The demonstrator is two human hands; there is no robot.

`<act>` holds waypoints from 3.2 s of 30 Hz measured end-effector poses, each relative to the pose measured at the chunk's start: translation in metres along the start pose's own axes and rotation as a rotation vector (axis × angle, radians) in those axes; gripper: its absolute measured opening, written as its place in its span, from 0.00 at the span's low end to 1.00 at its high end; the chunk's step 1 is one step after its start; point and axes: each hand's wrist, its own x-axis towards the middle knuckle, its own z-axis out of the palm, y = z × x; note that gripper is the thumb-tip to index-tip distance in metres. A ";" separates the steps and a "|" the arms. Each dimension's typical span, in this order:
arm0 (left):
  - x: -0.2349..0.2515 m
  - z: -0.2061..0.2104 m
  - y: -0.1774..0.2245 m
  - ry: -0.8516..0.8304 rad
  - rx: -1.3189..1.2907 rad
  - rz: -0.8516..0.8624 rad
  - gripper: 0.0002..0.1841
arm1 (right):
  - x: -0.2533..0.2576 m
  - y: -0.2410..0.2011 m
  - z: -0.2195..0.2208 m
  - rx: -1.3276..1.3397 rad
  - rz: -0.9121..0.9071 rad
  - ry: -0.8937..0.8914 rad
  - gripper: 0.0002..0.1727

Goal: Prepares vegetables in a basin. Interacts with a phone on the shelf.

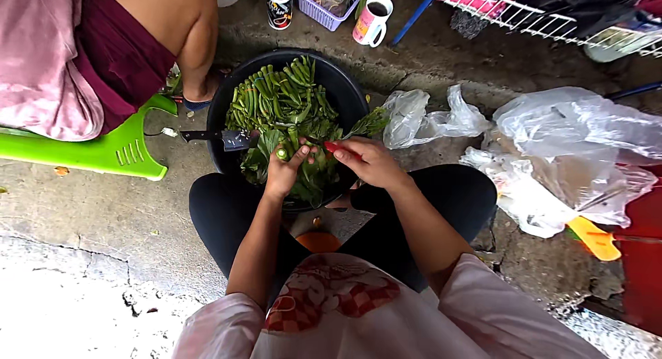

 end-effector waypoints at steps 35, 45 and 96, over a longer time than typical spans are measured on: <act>0.012 -0.022 0.000 0.323 -0.128 -0.157 0.08 | 0.080 0.093 0.090 0.076 0.724 -0.133 0.14; 0.023 -0.010 -0.015 0.314 0.110 -0.238 0.09 | 0.088 0.116 0.045 0.045 0.757 0.216 0.29; 0.090 -0.038 -0.142 0.227 0.506 -0.696 0.22 | 0.104 0.165 0.152 -0.356 0.797 -0.315 0.25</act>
